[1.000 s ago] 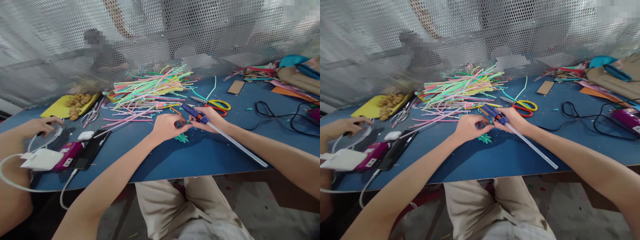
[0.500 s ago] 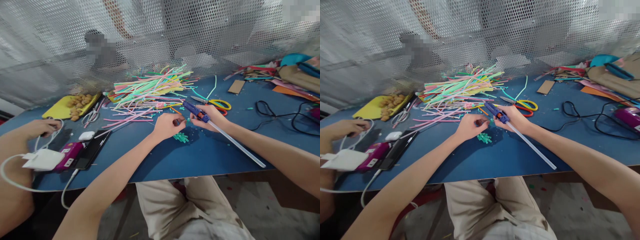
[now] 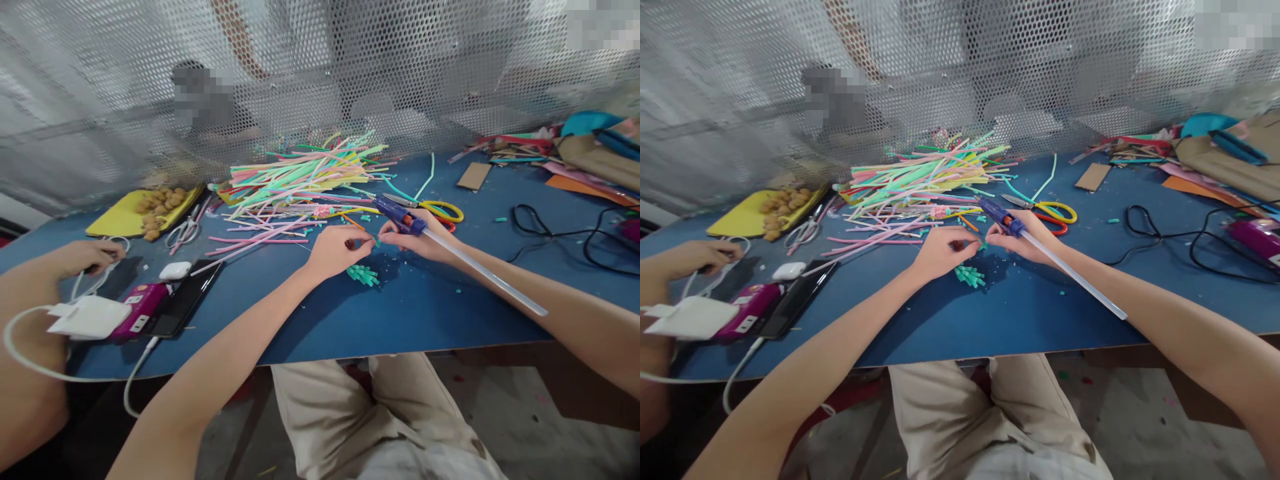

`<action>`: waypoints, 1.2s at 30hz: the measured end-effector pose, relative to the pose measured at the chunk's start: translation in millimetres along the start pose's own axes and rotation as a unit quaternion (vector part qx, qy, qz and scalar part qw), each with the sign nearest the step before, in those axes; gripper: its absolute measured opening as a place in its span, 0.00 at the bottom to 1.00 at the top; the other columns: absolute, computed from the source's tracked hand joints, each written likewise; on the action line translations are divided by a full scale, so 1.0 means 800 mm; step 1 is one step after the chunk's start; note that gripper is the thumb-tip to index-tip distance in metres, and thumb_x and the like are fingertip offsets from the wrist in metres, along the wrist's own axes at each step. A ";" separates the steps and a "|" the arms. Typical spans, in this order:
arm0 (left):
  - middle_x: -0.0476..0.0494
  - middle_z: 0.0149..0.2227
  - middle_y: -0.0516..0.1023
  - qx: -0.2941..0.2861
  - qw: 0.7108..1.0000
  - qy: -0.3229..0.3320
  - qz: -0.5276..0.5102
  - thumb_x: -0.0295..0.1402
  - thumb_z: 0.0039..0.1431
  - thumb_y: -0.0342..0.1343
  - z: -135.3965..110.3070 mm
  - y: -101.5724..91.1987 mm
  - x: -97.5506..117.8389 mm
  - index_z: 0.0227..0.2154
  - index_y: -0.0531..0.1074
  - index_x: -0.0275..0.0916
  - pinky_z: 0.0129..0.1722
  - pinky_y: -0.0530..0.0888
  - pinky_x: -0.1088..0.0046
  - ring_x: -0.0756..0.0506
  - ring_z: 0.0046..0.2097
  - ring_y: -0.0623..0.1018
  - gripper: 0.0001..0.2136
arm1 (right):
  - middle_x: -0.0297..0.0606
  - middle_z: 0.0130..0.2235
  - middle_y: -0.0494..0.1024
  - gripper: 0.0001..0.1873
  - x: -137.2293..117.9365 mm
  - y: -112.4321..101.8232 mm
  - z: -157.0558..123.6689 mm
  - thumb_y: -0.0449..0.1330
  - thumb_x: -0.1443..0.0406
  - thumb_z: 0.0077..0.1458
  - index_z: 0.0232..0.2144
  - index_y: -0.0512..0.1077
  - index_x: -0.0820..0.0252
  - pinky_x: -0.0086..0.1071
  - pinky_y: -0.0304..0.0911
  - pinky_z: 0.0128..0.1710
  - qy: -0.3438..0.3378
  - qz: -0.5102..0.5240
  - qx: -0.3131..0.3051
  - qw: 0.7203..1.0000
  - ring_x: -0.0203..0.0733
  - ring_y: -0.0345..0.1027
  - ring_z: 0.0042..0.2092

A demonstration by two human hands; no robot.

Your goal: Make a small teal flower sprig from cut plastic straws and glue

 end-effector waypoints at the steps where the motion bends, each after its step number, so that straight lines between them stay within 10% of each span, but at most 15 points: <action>1: 0.47 0.33 0.83 0.001 1.000 0.001 0.001 0.39 0.64 0.58 0.000 0.001 0.000 0.33 0.82 0.42 0.31 0.72 0.74 0.51 0.29 0.76 0.10 | 0.39 0.37 0.81 0.21 0.000 0.002 0.000 0.69 0.50 0.51 0.28 0.65 0.56 0.36 0.67 0.26 -0.004 0.007 0.004 1.000 0.37 0.68 0.26; 12: 0.48 0.32 0.83 0.099 0.995 0.011 -0.018 0.38 0.63 0.60 -0.002 -0.012 0.001 0.31 0.82 0.41 0.32 0.72 0.73 0.51 0.28 0.75 0.09 | 0.35 0.29 0.78 0.18 -0.005 -0.021 -0.002 0.69 0.49 0.52 0.30 0.71 0.56 0.38 0.67 0.32 -0.032 -0.190 0.016 0.981 0.43 0.71 0.28; 21: 0.47 0.32 0.83 0.150 0.988 0.020 -0.044 0.42 0.63 0.61 -0.003 -0.010 0.011 0.30 0.81 0.41 0.30 0.72 0.72 0.52 0.26 0.73 0.12 | 0.40 0.38 0.81 0.21 -0.013 0.004 -0.004 0.70 0.50 0.51 0.27 0.65 0.56 0.40 0.71 0.32 -0.020 0.010 0.027 0.999 0.40 0.71 0.28; 36: 0.47 0.40 0.83 0.099 0.993 0.063 -0.032 0.42 0.67 0.60 -0.003 -0.010 0.020 0.40 0.81 0.43 0.33 0.73 0.74 0.53 0.29 0.75 0.10 | 0.35 0.37 0.77 0.23 -0.032 0.003 -0.010 0.69 0.50 0.52 0.28 0.60 0.55 0.36 0.66 0.31 -0.018 0.006 -0.015 1.000 0.35 0.65 0.28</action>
Point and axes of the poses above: each hand's wrist, its own z-axis towards the middle knuckle, its own y-axis out of the palm, x = y × z, the point moved 3 cm from there along z, towards the middle knuckle
